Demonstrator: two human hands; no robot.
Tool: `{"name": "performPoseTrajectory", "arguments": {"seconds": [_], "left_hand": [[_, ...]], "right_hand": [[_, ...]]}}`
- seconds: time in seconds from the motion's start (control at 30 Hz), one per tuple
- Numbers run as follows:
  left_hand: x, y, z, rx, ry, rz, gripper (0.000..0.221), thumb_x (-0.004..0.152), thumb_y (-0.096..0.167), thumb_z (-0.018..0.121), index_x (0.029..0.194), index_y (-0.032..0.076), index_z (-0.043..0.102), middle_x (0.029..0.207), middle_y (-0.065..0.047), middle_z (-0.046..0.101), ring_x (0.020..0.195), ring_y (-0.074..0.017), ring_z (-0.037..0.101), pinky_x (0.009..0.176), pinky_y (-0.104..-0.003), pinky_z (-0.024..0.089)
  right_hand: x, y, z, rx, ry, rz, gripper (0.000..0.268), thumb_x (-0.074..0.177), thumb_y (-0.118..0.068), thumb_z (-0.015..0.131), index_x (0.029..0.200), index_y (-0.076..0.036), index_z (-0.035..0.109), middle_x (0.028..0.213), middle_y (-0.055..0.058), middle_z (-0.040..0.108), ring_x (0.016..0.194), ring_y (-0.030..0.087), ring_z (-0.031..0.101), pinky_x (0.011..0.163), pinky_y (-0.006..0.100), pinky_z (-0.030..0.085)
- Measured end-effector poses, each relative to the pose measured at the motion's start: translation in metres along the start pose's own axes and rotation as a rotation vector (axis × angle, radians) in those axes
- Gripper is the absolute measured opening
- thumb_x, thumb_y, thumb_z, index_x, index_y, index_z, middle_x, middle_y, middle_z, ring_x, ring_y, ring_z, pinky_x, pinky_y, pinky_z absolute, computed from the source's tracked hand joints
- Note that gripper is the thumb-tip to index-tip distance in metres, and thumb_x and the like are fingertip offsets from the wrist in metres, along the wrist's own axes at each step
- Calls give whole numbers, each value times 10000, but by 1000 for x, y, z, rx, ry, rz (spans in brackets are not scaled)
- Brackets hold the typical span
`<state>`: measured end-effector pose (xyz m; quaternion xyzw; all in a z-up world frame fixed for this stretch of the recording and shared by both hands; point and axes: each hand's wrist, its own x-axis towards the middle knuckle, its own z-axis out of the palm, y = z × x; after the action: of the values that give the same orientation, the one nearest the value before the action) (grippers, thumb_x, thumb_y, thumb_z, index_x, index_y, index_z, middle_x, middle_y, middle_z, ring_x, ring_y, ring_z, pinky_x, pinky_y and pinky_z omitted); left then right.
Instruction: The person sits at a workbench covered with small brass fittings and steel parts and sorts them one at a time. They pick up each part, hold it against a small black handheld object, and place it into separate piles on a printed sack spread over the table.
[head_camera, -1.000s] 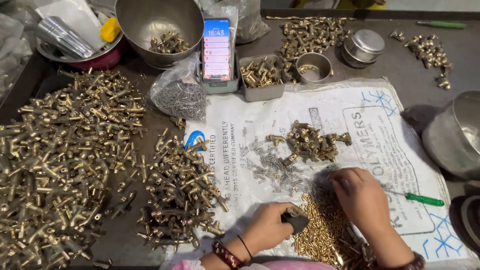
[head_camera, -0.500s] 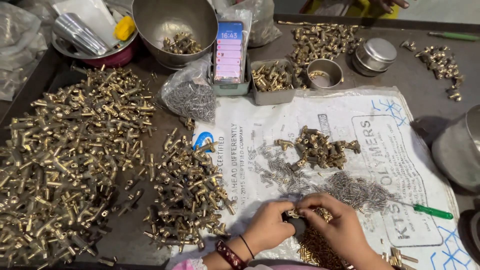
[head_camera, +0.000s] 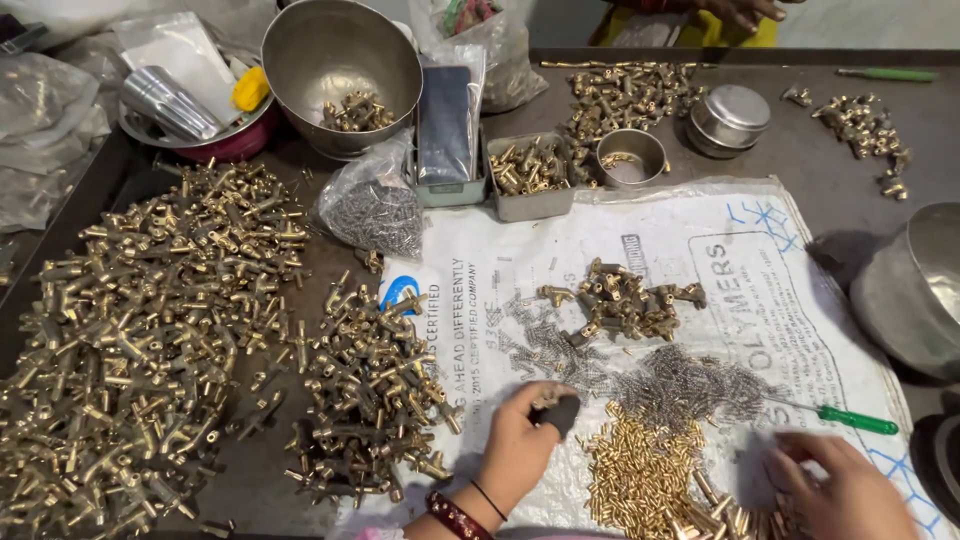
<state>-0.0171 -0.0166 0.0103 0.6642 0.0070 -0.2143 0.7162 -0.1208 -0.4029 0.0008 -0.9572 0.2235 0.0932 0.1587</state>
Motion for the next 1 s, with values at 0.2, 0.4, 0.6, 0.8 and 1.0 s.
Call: {"name": "performPoseTrajectory", "arguments": {"seconds": [0.2, 0.4, 0.6, 0.8, 1.0], "left_hand": [[16, -35, 2, -126, -48, -58, 408, 826, -77, 584, 1152, 84, 769, 1002, -36, 680, 637, -79, 557, 498, -224, 421], [17, -44, 6, -5, -266, -15, 270, 927, -6, 660, 1185, 24, 733, 958, -120, 715, 698, -91, 676, 558, -197, 494], [16, -20, -2, 116, -336, -145, 398, 908, -18, 630, 1284, 87, 709, 1013, -69, 732, 683, -66, 678, 533, -200, 533], [16, -17, -5, 79, -299, -183, 446, 876, -70, 594, 1270, 88, 731, 927, -131, 741, 615, -90, 652, 494, -212, 507], [11, -37, -2, 89, -324, -3, 485, 857, -48, 640, 1314, 101, 700, 933, -38, 740, 669, -48, 652, 563, -202, 528]], "right_hand": [[37, 262, 156, -123, -24, -18, 486, 753, -376, 869, 1180, -170, 761, 1020, 59, 800, 993, 186, 780, 918, 266, 630], [14, 63, 73, -124, -153, -30, 554, 713, -375, 878, 1228, -211, 756, 1099, 51, 758, 1071, 190, 756, 983, 305, 590], [7, -66, -15, -277, -313, -26, 304, 841, -350, 775, 1141, -302, 789, 1149, -35, 766, 1031, 147, 765, 979, 273, 602], [-12, -139, -83, 735, -44, -296, 350, 861, -74, 699, 1208, -32, 711, 1034, 95, 814, 937, 196, 783, 835, 303, 599], [-14, -191, 15, 1139, -239, -285, 229, 896, 6, 660, 1110, 0, 740, 1044, 126, 817, 983, 202, 762, 871, 337, 618]]}}
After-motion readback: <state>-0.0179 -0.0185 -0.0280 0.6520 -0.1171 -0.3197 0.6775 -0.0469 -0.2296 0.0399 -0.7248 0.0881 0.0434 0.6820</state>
